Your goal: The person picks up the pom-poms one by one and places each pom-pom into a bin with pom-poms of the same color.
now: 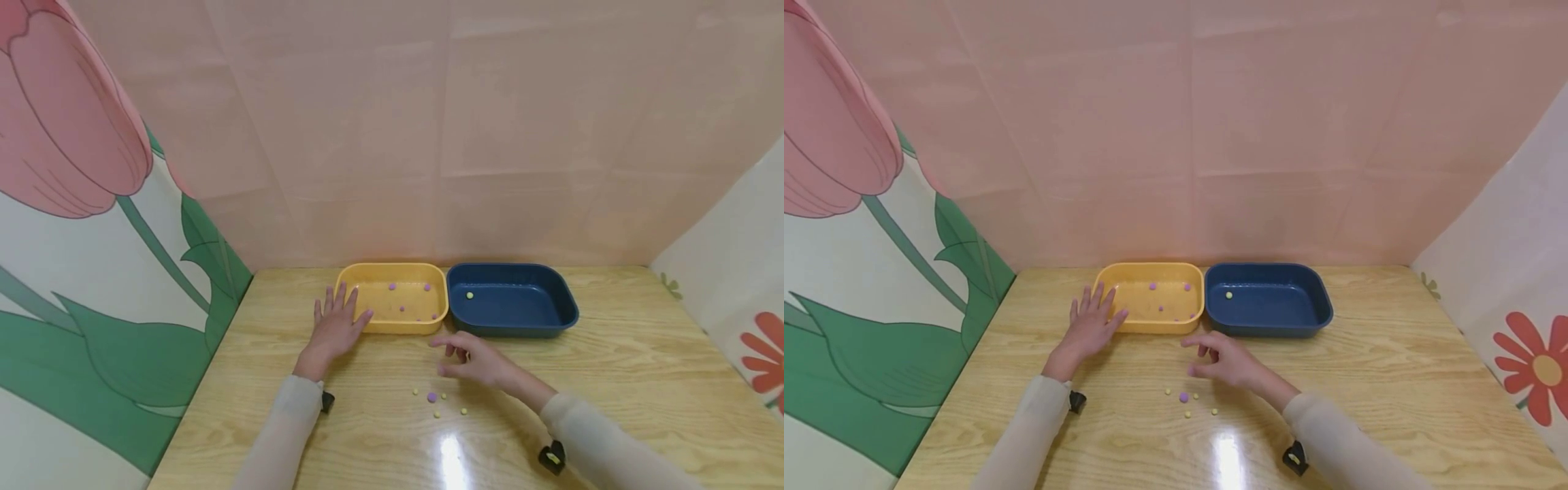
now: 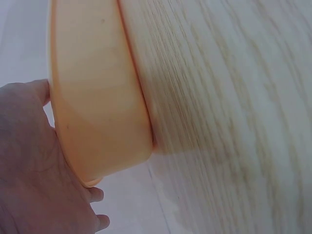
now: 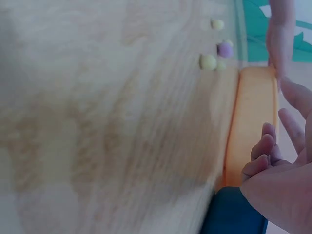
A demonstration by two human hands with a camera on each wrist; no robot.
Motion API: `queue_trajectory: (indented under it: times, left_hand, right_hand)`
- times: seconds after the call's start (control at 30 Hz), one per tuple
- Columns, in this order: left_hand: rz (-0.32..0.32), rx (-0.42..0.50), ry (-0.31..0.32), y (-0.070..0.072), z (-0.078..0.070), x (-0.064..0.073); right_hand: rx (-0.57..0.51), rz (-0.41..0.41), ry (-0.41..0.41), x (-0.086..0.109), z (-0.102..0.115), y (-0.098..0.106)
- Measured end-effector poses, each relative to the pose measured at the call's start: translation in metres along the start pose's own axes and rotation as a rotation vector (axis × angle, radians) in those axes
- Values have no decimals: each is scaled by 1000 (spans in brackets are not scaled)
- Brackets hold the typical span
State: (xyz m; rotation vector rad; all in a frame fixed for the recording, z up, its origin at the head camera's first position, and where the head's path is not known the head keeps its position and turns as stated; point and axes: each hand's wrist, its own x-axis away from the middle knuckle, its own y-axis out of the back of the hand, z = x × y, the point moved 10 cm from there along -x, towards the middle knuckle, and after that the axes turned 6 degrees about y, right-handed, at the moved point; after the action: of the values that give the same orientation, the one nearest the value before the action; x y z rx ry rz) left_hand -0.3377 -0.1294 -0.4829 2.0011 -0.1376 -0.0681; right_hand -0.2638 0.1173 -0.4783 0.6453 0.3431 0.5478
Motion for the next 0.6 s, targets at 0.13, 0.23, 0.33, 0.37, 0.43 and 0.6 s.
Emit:
queue_trajectory:
  times: [0.13,0.23,0.33,0.37,0.43,0.6]
  left_hand:
    - [0,-4,2,0,0,0]
    - [0,-11,3,0,0,0]
    - [-1,-11,1,0,0,0]
    - [-2,-13,2,0,0,0]
    - [-3,-10,1,0,0,0]
    - [1,-3,1,1,-1,0]
  right_hand:
    - [-17,3,35,4,3,-4]
    - [-28,13,73,5,6,-7]
    - [-34,28,101,6,8,-11]
    - [-36,33,104,7,8,-12]
    - [-41,45,112,7,9,-14]
    - [-48,88,82,9,3,-22]
